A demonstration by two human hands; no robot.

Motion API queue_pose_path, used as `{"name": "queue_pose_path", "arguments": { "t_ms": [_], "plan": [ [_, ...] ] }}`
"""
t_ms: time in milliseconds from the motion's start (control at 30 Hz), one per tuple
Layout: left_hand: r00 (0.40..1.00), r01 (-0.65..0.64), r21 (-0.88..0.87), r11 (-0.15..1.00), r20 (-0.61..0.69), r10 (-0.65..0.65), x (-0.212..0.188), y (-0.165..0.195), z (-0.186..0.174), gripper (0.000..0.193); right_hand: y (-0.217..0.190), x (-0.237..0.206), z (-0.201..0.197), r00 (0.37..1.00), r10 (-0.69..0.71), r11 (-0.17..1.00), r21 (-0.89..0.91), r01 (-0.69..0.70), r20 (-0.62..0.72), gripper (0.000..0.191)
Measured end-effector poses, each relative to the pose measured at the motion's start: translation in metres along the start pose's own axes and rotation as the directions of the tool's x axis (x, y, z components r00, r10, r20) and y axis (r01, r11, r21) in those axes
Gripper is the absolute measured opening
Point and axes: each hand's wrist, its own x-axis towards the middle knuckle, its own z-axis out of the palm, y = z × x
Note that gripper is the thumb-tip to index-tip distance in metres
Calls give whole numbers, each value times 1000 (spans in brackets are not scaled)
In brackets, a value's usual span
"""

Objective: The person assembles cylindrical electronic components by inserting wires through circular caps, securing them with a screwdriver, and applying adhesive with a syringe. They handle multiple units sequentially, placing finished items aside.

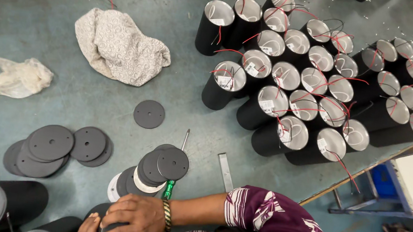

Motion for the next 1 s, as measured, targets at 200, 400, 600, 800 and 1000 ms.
{"name": "queue_pose_path", "arguments": {
  "t_ms": [200,400,600,800,1000],
  "plan": [
    [1000,-5,-1,1000,-8,5,-9,32,-6,70,-33,-2,-12,990,126,991,-44,-129,-67,63],
    [989,124,82,989,66,-130,-10,84,-21,86,-54,-7,-18,974,174,984,-11,-178,-145,64],
    [948,66,9,998,311,-65,39,87,-30,101,-45,1,-40,963,211,976,-14,-217,-167,67],
    [986,149,-103,984,95,-139,15,31,3,90,-31,3,-20,948,306,949,108,-296,-89,56],
    [984,174,-52,983,-31,-176,-11,-37,52,77,3,-25,39,913,408,910,71,-409,21,30]
  ]
}}
